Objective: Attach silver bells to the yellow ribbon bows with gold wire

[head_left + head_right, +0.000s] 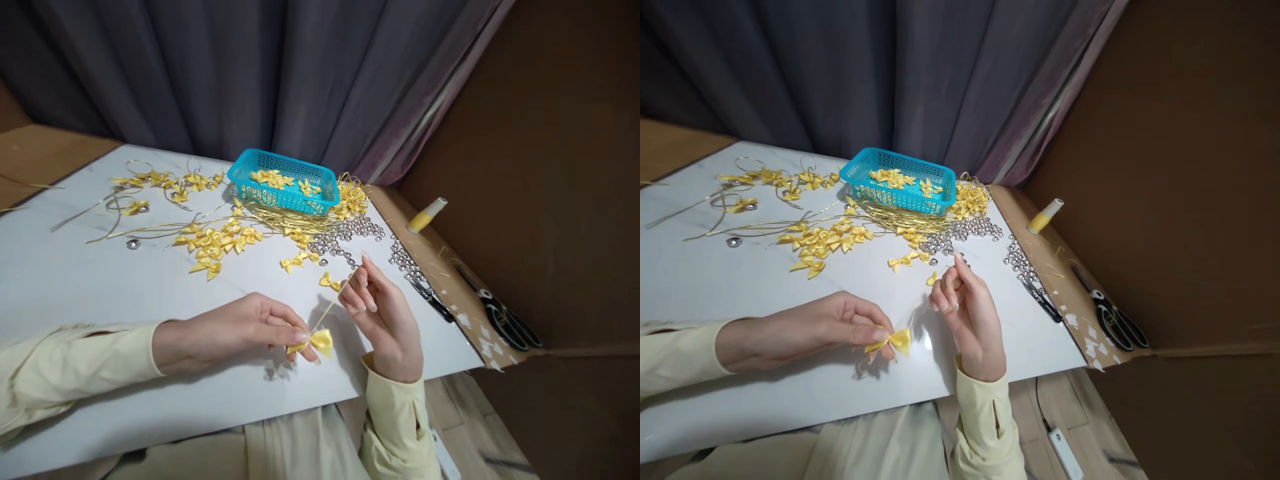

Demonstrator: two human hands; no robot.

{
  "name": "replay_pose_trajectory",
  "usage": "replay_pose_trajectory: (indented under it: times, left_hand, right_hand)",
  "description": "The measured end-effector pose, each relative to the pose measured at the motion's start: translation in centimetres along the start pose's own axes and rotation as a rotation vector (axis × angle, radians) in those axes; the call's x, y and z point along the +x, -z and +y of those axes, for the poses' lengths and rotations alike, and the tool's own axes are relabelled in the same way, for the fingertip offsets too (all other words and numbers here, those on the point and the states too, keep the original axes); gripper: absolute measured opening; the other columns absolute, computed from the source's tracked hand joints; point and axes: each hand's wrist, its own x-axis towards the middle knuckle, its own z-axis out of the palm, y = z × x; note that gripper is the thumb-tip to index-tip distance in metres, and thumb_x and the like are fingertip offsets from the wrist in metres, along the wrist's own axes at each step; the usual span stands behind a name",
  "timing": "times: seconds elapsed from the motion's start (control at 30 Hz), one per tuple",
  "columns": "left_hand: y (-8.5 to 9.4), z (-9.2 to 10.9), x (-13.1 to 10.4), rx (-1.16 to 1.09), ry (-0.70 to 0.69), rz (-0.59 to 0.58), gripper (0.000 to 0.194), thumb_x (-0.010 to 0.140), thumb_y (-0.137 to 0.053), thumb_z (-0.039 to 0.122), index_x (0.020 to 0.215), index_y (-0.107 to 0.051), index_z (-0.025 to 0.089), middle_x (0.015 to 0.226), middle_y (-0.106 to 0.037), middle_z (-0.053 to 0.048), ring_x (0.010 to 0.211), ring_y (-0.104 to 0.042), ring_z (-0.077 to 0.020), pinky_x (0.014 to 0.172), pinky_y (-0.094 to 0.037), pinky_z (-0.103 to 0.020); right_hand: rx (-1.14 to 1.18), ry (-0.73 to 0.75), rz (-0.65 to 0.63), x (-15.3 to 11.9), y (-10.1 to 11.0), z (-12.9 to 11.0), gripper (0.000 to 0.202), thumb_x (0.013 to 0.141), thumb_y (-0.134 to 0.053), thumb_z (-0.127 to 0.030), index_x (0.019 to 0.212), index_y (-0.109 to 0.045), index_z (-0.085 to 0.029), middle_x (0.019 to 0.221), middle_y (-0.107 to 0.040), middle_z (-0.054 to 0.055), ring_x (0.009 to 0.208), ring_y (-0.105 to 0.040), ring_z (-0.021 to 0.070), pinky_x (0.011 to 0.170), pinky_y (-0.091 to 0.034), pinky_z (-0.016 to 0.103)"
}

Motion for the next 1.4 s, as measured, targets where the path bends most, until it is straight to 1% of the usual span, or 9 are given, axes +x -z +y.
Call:
replay_pose_trajectory:
  times: [0.47, 0.53, 0.63, 0.73, 0.8, 0.93, 1.1, 1.27, 1.4]
  left_hand:
    - [-0.3, 0.2, -0.1, 0.325, -0.066, 0.145, 0.023, 0.079, -0.068, 0.04, 0.082, -0.069, 0.017, 0.075, -0.073, -0.001, 0.07, -0.063, -0.0165, 0.063, -0.045, -0.024]
    - [0.1, -0.2, -0.1, 0.549, -0.202, 0.265, 0.021, 0.083, -0.064, 0.039, 0.081, -0.07, 0.018, 0.074, -0.072, -0.002, 0.069, -0.062, -0.0169, 0.063, -0.044, -0.025]
    - [1.0, -1.4, -0.6, 1.033, -0.612, 0.46, 0.02, 0.09, -0.054, 0.031, 0.087, -0.073, 0.023, 0.079, -0.073, -0.005, 0.074, -0.062, -0.0196, 0.066, -0.043, -0.03]
    - [1.2, -2.8, -1.3, 1.338, -0.978, 0.53, 0.025, 0.092, -0.051, 0.022, 0.103, -0.071, 0.033, 0.098, -0.075, -0.003, 0.086, -0.064, -0.0235, 0.066, -0.04, -0.034]
    - [0.4, -3.6, -1.9, 1.38, -1.003, 0.679, 0.037, 0.093, -0.051, 0.014, 0.117, -0.063, 0.04, 0.109, -0.073, 0.0, 0.094, -0.064, -0.0243, 0.075, -0.04, -0.039]
    - [-1.9, -4.5, -2.6, 1.418, -1.009, 0.852, 0.059, 0.09, -0.054, 0.004, 0.132, -0.05, 0.045, 0.103, -0.075, 0.003, 0.085, -0.066, -0.0222, 0.081, -0.042, -0.04]
    - [-1.4, -4.6, -2.7, 1.358, -0.973, 0.74, 0.054, 0.092, -0.052, 0.006, 0.133, -0.052, 0.042, 0.106, -0.074, 0.002, 0.09, -0.066, -0.0216, 0.086, -0.045, -0.039]
    - [0.9, -3.0, -1.2, 1.266, -0.952, 0.323, 0.03, 0.097, -0.044, 0.023, 0.106, -0.072, 0.028, 0.091, -0.074, -0.008, 0.083, -0.063, -0.0223, 0.075, -0.049, -0.036]
    - [1.0, -1.3, 0.0, 0.959, -0.772, 0.219, 0.026, 0.094, -0.051, 0.023, 0.097, -0.076, 0.019, 0.078, -0.069, -0.008, 0.074, -0.059, -0.0173, 0.067, -0.048, -0.027]
  right_hand:
    - [0.023, -0.054, -0.033, 0.3, 0.2, 0.2, 0.047, 0.085, -0.064, -0.033, 0.044, -0.047, -0.018, 0.033, -0.028, -0.009, 0.036, -0.034, 0.0054, 0.045, -0.038, 0.018]
    - [0.002, -0.023, -0.036, 0.2, 0.2, 0.2, 0.049, 0.088, -0.061, -0.034, 0.044, -0.047, -0.018, 0.033, -0.028, -0.008, 0.036, -0.035, 0.0057, 0.045, -0.038, 0.018]
    - [-0.028, 0.068, -0.057, -0.2, 0.1, 0.1, 0.049, 0.089, -0.058, -0.034, 0.043, -0.05, -0.018, 0.033, -0.026, -0.008, 0.034, -0.034, 0.0061, 0.042, -0.035, 0.019]
    - [-0.061, 0.142, -0.127, -0.8, 0.1, 0.1, 0.052, 0.088, -0.057, -0.034, 0.039, -0.046, -0.019, 0.03, -0.022, -0.007, 0.031, -0.03, 0.0062, 0.038, -0.03, 0.021]
    - [-0.079, 0.165, -0.161, -1.1, 0.2, 0.2, 0.054, 0.087, -0.057, -0.033, 0.036, -0.044, -0.019, 0.028, -0.018, -0.007, 0.029, -0.028, 0.0059, 0.037, -0.026, 0.021]
    - [-0.09, 0.189, -0.16, -1.5, 0.1, 0.2, 0.049, 0.085, -0.059, -0.032, 0.038, -0.05, -0.018, 0.026, -0.017, -0.008, 0.028, -0.026, 0.0054, 0.036, -0.022, 0.02]
    - [-0.074, 0.212, -0.168, -1.6, 0.0, 0.3, 0.049, 0.085, -0.058, -0.029, 0.038, -0.053, -0.018, 0.026, -0.019, -0.008, 0.026, -0.028, 0.0057, 0.036, -0.019, 0.022]
    - [-0.096, 0.232, -0.148, -1.7, 0.0, 0.4, 0.046, 0.087, -0.057, -0.027, 0.042, -0.061, -0.017, 0.026, -0.024, -0.008, 0.026, -0.029, 0.0048, 0.037, -0.022, 0.022]
    - [-0.131, 0.234, -0.123, -1.5, -0.1, 0.7, 0.045, 0.087, -0.057, -0.026, 0.043, -0.059, -0.017, 0.026, -0.025, -0.008, 0.026, -0.03, 0.0045, 0.038, -0.024, 0.021]
